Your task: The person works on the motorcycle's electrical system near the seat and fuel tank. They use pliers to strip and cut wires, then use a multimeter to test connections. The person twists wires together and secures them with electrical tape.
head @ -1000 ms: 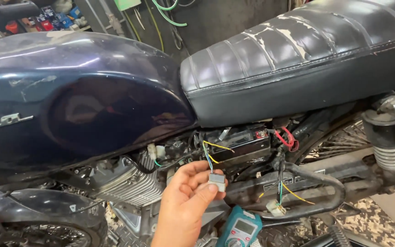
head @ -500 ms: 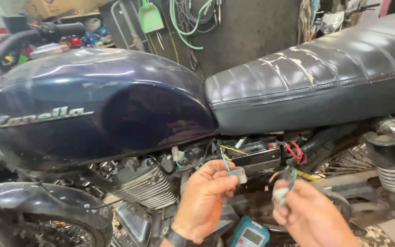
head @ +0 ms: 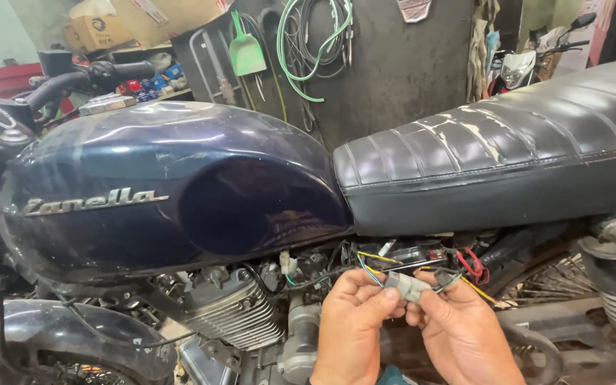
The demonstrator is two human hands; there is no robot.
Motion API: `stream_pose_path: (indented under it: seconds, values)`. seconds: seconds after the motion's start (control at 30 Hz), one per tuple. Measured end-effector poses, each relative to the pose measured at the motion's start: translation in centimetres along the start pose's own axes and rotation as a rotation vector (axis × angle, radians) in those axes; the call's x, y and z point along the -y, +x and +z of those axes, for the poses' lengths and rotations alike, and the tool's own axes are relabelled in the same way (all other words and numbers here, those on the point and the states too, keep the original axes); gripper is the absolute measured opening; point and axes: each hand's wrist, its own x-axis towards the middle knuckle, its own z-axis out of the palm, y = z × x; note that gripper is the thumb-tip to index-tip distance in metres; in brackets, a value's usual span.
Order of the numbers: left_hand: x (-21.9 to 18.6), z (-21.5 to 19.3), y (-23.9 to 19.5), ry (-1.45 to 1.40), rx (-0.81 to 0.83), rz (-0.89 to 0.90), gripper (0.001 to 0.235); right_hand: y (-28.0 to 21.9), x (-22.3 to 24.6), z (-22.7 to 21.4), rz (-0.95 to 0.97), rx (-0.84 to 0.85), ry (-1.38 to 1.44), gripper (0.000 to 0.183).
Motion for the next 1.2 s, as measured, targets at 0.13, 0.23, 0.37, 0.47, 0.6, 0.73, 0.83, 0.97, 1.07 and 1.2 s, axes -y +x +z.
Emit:
stream_pose_path:
  seconds: [0.13,0.23,0.37,0.47,0.6,0.73,0.83,0.97,1.07,1.2]
  values:
    - [0.6,0.0,0.1,-0.050,-0.027,0.040,0.022,0.2,-0.4,-0.5,-0.038,-0.004,-0.045,0.028]
    - [0.6,0.1,0.2,-0.041,-0.012,0.024,0.022,0.4,-0.5,-1.0,-0.067,0.003,-0.049,0.027]
    - [0.6,0.0,0.3,-0.017,-0.032,0.032,0.023,0.6,-0.9,-1.6,-0.113,0.064,-0.050,0.027]
    - [1.0,-0.6,0.6,-0.005,0.043,0.035,0.023,0.7,-1.0,-1.7,-0.108,0.090,-0.029,0.026]
    - [1.6,-1.1,0.9,-0.114,-0.025,-0.015,0.029,0.3,-0.6,-1.6,-0.087,0.107,0.045,0.024]
    - [0.7,-0.2,0.3,-0.245,-0.180,-0.179,0.012,0.3,0.2,-2.2,0.077,0.094,0.143,0.029]
    - [1.0,-0.3,0.5,-0.258,-0.146,-0.184,0.010,0.4,0.4,-2.0,0.133,0.104,0.166,0.031]
    - [0.8,0.0,0.4,-0.221,-0.164,-0.188,0.008,0.4,0.3,-2.3,0.185,0.087,0.210,0.031]
    - [1.1,-0.1,0.5,-0.243,-0.182,-0.194,0.009,0.3,0.3,-2.5,0.210,0.031,0.199,0.031]
    - [1.3,-0.1,0.5,-0.234,-0.159,-0.205,0.008,0.2,0.3,-2.5,0.199,0.039,0.198,0.029]
